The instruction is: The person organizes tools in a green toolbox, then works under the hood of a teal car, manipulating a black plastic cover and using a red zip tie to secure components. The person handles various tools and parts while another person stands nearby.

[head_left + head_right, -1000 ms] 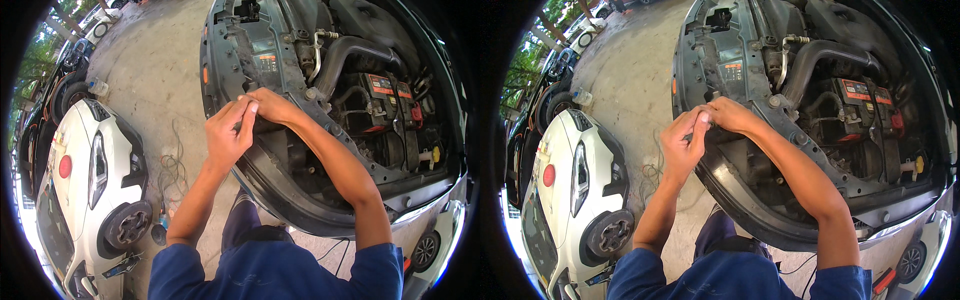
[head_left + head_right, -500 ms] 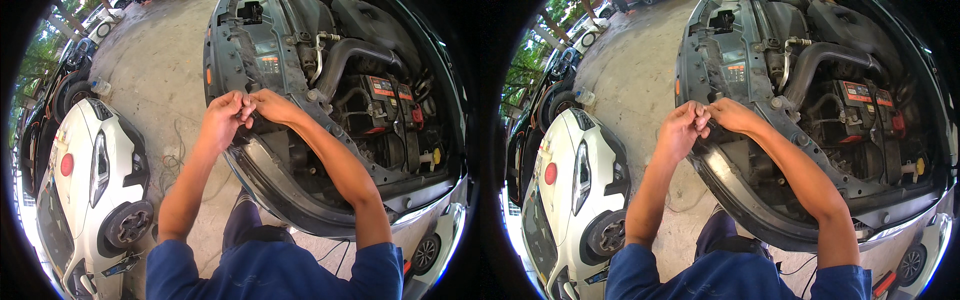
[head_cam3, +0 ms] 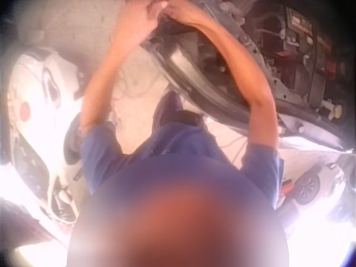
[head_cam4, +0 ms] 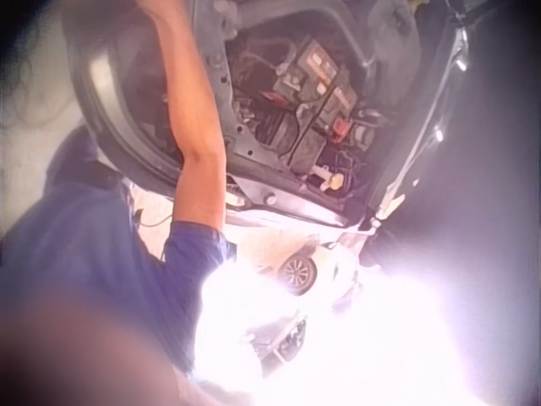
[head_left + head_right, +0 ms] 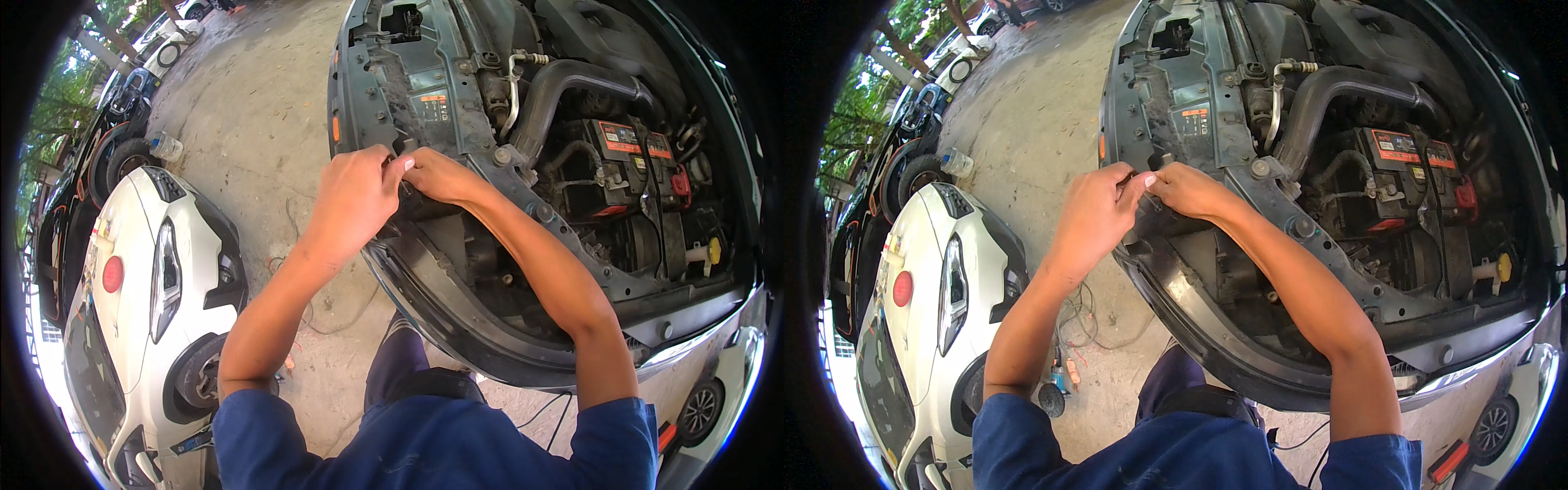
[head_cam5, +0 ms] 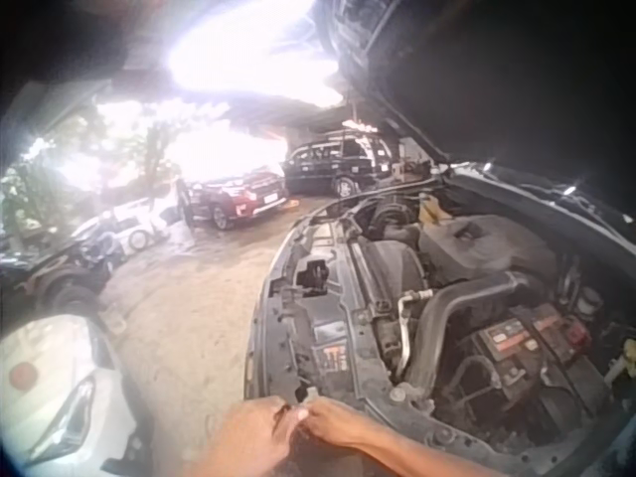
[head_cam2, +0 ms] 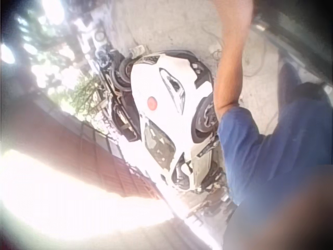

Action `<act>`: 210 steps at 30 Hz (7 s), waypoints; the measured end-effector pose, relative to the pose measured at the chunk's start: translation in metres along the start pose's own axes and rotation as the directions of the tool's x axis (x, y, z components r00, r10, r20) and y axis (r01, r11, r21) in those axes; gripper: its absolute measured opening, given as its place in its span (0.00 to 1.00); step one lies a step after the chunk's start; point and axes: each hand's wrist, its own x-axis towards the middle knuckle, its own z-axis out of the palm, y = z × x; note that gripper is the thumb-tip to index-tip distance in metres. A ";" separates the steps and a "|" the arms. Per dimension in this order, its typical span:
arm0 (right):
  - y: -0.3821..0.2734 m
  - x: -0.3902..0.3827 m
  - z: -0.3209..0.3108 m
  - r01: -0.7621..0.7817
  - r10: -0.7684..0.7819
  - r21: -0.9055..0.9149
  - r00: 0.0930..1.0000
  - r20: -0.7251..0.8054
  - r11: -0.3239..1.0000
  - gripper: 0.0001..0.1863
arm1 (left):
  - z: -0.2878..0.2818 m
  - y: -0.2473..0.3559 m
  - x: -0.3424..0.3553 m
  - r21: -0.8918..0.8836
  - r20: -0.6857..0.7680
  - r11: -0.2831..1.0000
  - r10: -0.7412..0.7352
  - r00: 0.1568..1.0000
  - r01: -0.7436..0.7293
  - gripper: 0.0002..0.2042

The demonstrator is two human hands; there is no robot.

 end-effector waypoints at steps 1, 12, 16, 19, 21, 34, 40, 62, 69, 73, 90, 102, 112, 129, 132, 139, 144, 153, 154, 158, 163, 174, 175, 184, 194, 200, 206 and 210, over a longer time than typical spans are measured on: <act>0.000 -0.001 0.000 0.008 -0.008 0.015 1.000 0.002 1.000 0.18 | -0.003 0.004 0.001 0.021 0.032 0.999 -0.037 0.999 0.036 0.21; -0.002 0.000 -0.003 -0.021 0.020 0.013 0.999 0.041 1.000 0.16 | 0.003 0.001 0.000 -0.204 0.047 0.950 -0.234 0.971 0.238 0.22; 0.001 0.001 0.000 -0.086 0.085 0.049 0.996 0.038 0.995 0.18 | 0.003 0.000 -0.001 -0.129 -0.057 0.987 -0.099 0.993 0.091 0.19; 0.004 0.002 0.004 -0.010 0.010 0.058 1.000 0.005 0.998 0.23 | -0.001 0.006 -0.007 -0.008 -0.050 0.999 0.038 0.998 -0.039 0.15; 0.006 0.004 0.003 0.016 -0.016 0.053 1.000 0.000 0.998 0.25 | -0.004 0.006 -0.005 0.042 -0.079 0.983 0.181 0.980 -0.178 0.12; 0.000 0.001 0.001 -0.070 0.070 0.033 0.998 -0.005 0.997 0.18 | -0.023 -0.055 0.044 0.263 0.059 0.290 0.947 0.315 -0.920 0.11; 0.004 0.002 0.001 -0.011 0.010 0.020 0.999 0.044 1.000 0.18 | 0.047 -0.028 -0.025 -0.534 -0.262 0.808 0.121 0.957 -0.248 0.12; -0.003 0.000 0.001 -0.060 0.061 0.087 0.998 -0.003 0.994 0.29 | 0.078 0.028 -0.044 -0.678 -0.452 0.734 -0.360 0.816 -0.052 0.12; -0.005 -0.001 -0.001 -0.095 0.095 0.057 0.995 0.006 0.994 0.28 | 0.068 0.014 -0.041 -0.649 -0.398 0.759 -0.287 0.871 -0.047 0.10; -0.001 0.001 0.002 -0.080 0.080 0.034 0.997 0.006 0.996 0.26 | 0.062 -0.016 -0.037 -0.821 -0.234 0.562 -0.173 0.957 -0.099 0.10; 0.005 0.001 0.002 -0.032 0.031 0.062 0.999 0.005 0.998 0.24 | 0.046 -0.005 -0.017 -0.833 0.000 0.540 -0.216 0.976 0.120 0.22; 0.014 0.007 0.010 -0.004 0.005 0.019 0.999 -0.039 1.000 0.24 | 0.003 0.001 0.006 0.126 0.019 0.964 0.234 0.972 -0.234 0.06; 0.010 0.002 0.007 0.011 -0.010 0.041 0.999 -0.042 0.999 0.20 | -0.010 -0.051 0.026 0.240 0.137 0.502 0.830 0.541 -0.831 0.14; 0.006 0.003 0.002 -0.048 0.049 -0.018 0.999 0.016 0.999 0.28 | 0.050 0.002 -0.026 -0.487 -0.383 0.865 -0.085 0.920 -0.122 0.12; 0.005 0.001 0.003 -0.040 0.040 0.008 0.999 -0.005 0.999 0.28 | 0.060 0.012 -0.031 -0.744 -0.369 0.662 -0.288 0.884 -0.095 0.12; 0.008 0.002 0.007 -0.021 0.022 0.073 1.000 -0.014 0.997 0.28 | 0.063 0.021 -0.035 -0.656 -0.412 0.753 -0.307 0.858 -0.046 0.10; 0.006 0.002 0.004 -0.069 0.069 0.047 0.998 -0.005 0.996 0.26 | 0.054 0.009 -0.036 -0.624 -0.375 0.777 -0.204 0.904 -0.084 0.09; -0.003 -0.002 0.000 -0.045 0.045 0.013 0.999 -0.002 0.999 0.25 | 0.068 -0.047 -0.006 -0.945 -0.174 0.298 -0.102 0.979 -0.137 0.12; -0.002 -0.001 0.001 -0.056 0.056 0.002 0.998 0.007 0.998 0.25 | 0.071 -0.045 -0.008 -0.947 -0.185 0.292 -0.139 0.973 -0.138 0.12; 0.002 0.000 0.003 -0.018 0.018 0.068 1.000 -0.007 0.998 0.28 | 0.075 -0.021 -0.022 -0.981 -0.133 0.178 -0.309 0.942 -0.080 0.11; 0.001 0.000 0.002 -0.040 0.040 0.041 0.999 -0.005 0.998 0.31 | 0.072 -0.006 -0.023 -0.985 -0.133 0.157 -0.450 0.883 -0.069 0.11; -0.002 0.000 0.003 -0.065 0.065 0.029 0.998 -0.002 0.997 0.24 | 0.049 -0.039 -0.002 -0.986 0.073 0.137 -0.122 0.990 0.090 0.12; -0.002 -0.001 0.002 -0.057 0.057 0.004 0.998 -0.005 0.998 0.24 | 0.044 -0.041 0.002 -0.982 0.111 0.143 -0.077 0.991 0.121 0.13; -0.002 -0.002 0.000 -0.079 0.078 0.044 0.997 0.013 0.996 0.27 | 0.052 -0.008 -0.018 -0.950 -0.022 0.302 -0.313 0.949 0.078 0.16; -0.003 -0.002 0.003 -0.101 0.102 0.027 0.994 -0.025 0.995 0.27 | 0.025 -0.003 -0.014 -0.609 -0.085 0.761 -0.345 0.935 0.225 0.17; 0.003 0.002 0.005 -0.094 0.094 0.024 0.996 -0.007 0.995 0.26 | 0.029 0.002 -0.014 -0.304 -0.236 0.947 -0.184 0.954 0.107 0.09; 0.002 0.000 0.002 -0.068 0.068 -0.006 0.998 0.011 0.998 0.25 | 0.016 -0.021 -0.004 -0.120 -0.128 0.933 0.323 0.938 -0.338 0.04; -0.001 -0.001 0.002 -0.094 0.094 -0.024 0.996 -0.003 0.995 0.26 | -0.005 -0.039 0.014 0.056 0.034 0.744 0.665 0.746 -0.666 0.10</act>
